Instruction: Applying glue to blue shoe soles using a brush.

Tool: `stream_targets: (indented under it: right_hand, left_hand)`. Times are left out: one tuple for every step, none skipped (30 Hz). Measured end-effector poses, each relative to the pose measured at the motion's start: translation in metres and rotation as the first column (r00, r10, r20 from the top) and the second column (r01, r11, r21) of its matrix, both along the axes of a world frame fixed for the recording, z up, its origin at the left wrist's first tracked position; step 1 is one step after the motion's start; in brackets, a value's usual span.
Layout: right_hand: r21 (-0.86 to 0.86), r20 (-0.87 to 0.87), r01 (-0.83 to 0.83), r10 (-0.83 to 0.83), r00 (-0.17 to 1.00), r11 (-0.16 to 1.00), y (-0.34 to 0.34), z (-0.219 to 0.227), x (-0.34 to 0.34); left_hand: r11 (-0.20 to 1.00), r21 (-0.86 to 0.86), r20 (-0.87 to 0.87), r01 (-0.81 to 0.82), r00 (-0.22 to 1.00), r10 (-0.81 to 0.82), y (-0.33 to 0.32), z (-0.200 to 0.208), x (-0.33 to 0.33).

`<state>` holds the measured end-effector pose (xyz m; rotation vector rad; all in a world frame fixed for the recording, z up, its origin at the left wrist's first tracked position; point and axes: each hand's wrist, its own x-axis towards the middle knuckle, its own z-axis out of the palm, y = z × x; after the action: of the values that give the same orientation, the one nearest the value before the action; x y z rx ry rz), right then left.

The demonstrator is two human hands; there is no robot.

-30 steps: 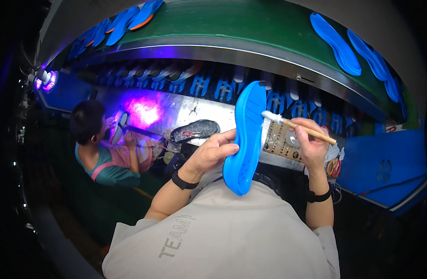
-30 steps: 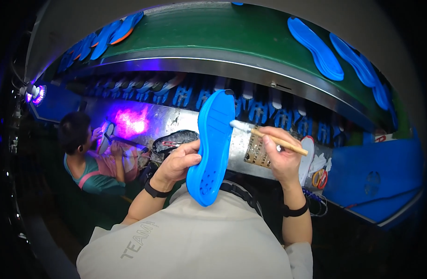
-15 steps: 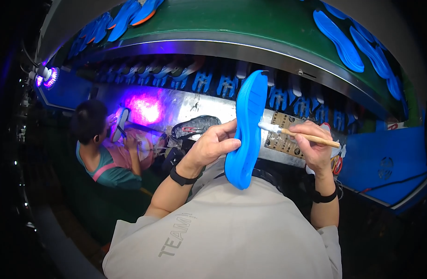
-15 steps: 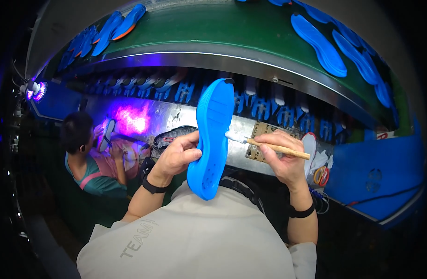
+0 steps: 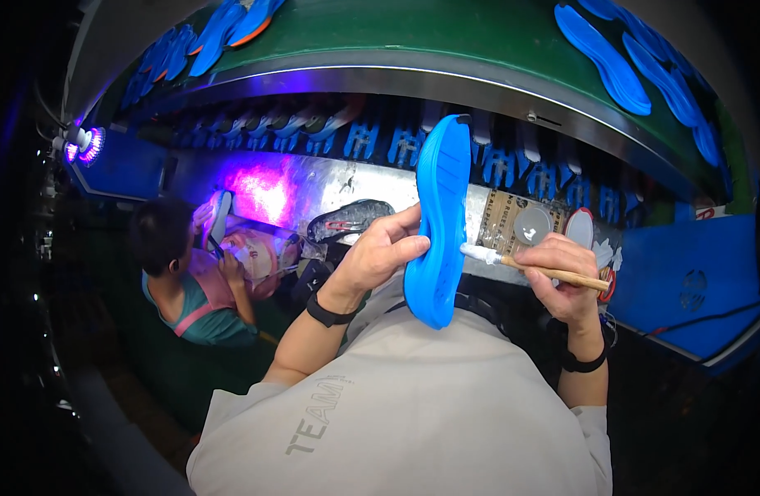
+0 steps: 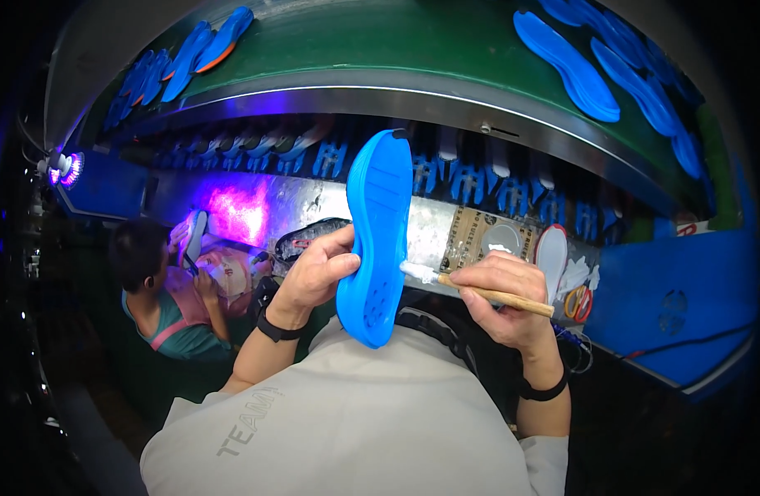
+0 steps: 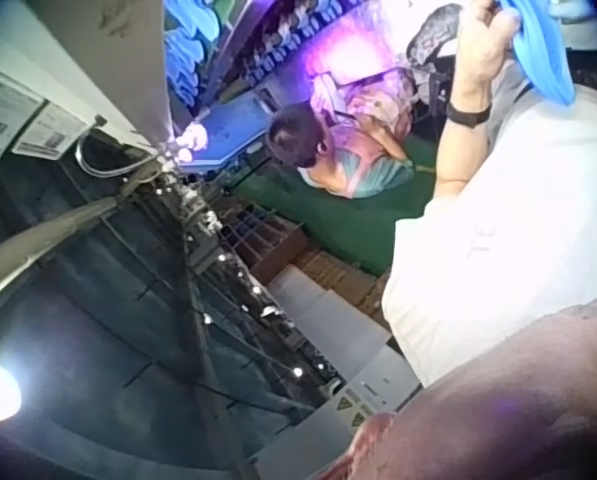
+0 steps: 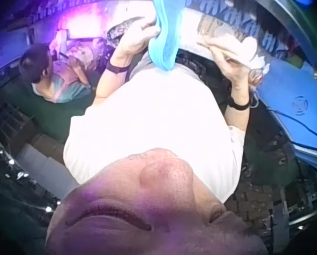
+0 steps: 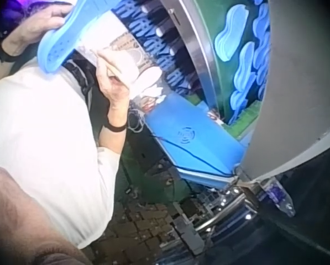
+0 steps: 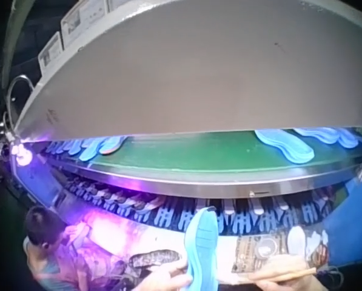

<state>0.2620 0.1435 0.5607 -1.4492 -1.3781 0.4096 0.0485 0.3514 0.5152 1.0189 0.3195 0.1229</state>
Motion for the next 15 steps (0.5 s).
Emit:
stream_targets:
  right_hand:
    - [0.003, 0.002, -0.007, 0.007, 1.000, 1.000, -0.001, 0.000, -0.001]
    - [-0.005, -0.029, -0.004, 0.004, 1.000, 1.000, -0.004, 0.000, -0.001]
    - [-0.012, -0.061, -0.001, 0.001, 0.998, 1.000, -0.007, 0.000, -0.001]
    - [-0.049, -0.087, 0.008, -0.012, 0.996, 0.999, -0.011, -0.002, -0.001]
    - [-0.001, -0.193, 0.073, -0.072, 0.979, 0.997, -0.015, -0.004, -0.001]
    - [0.011, -0.294, 0.144, -0.135, 0.946, 0.989, -0.020, -0.008, -0.002]
    - [0.013, -0.388, 0.215, -0.193, 0.901, 0.976, -0.024, -0.013, -0.002]
    - [0.064, -0.464, 0.217, -0.163, 0.871, 0.974, -0.026, -0.018, 0.002]
    - [0.073, -0.541, 0.271, -0.190, 0.819, 0.960, -0.030, -0.023, 0.004]
    - [0.078, -0.618, 0.323, -0.208, 0.758, 0.943, -0.032, -0.029, 0.005]
    - [0.089, -0.696, 0.369, -0.208, 0.688, 0.925, -0.034, -0.035, 0.006]
    - [0.067, -0.710, 0.397, -0.236, 0.663, 0.915, -0.034, -0.041, 0.008]
    - [0.064, -0.742, 0.417, -0.236, 0.627, 0.907, -0.035, -0.045, 0.008]
    - [0.058, -0.772, 0.436, -0.236, 0.589, 0.898, -0.036, -0.049, 0.009]
    - [0.068, -0.799, 0.446, -0.219, 0.560, 0.892, -0.036, -0.053, 0.009]
  left_hand:
    - [1.000, 0.005, 0.006, -0.002, 1.000, 0.002, 0.000, 0.000, 0.000]
    - [1.000, 0.007, -0.005, -0.004, 1.000, 0.004, 0.000, 0.000, 0.000]
    - [1.000, 0.007, -0.011, -0.004, 1.000, 0.004, 0.000, 0.000, 0.000]
    - [1.000, 0.004, 0.004, -0.001, 1.000, 0.001, 0.000, -0.001, -0.001]
    - [0.999, -0.029, -0.026, -0.016, 1.000, 0.015, 0.000, -0.001, -0.001]
    - [0.997, -0.065, -0.036, -0.028, 0.999, 0.026, 0.001, -0.003, -0.002]
    - [0.994, -0.106, -0.026, -0.038, 0.999, 0.036, 0.002, -0.004, -0.003]
    - [0.932, -0.363, 0.030, -0.011, 0.999, 0.023, 0.002, -0.006, -0.004]
    - [0.804, -0.593, 0.110, 0.041, 0.993, 0.031, 0.001, -0.008, -0.006]
    - [0.612, -0.781, 0.204, 0.126, 0.977, 0.058, 0.001, -0.011, -0.007]
    - [0.364, -0.897, 0.303, 0.249, 0.948, 0.099, 0.001, -0.013, -0.008]
    - [0.342, -0.882, 0.391, 0.325, 0.909, 0.145, 0.000, -0.018, -0.006]
    - [0.322, -0.873, 0.434, 0.367, 0.885, 0.168, 0.000, -0.021, -0.006]
    - [0.302, -0.861, 0.476, 0.410, 0.859, 0.191, 0.000, -0.025, -0.007]
    - [0.297, -0.861, 0.478, 0.414, 0.858, 0.190, 0.001, -0.028, -0.007]
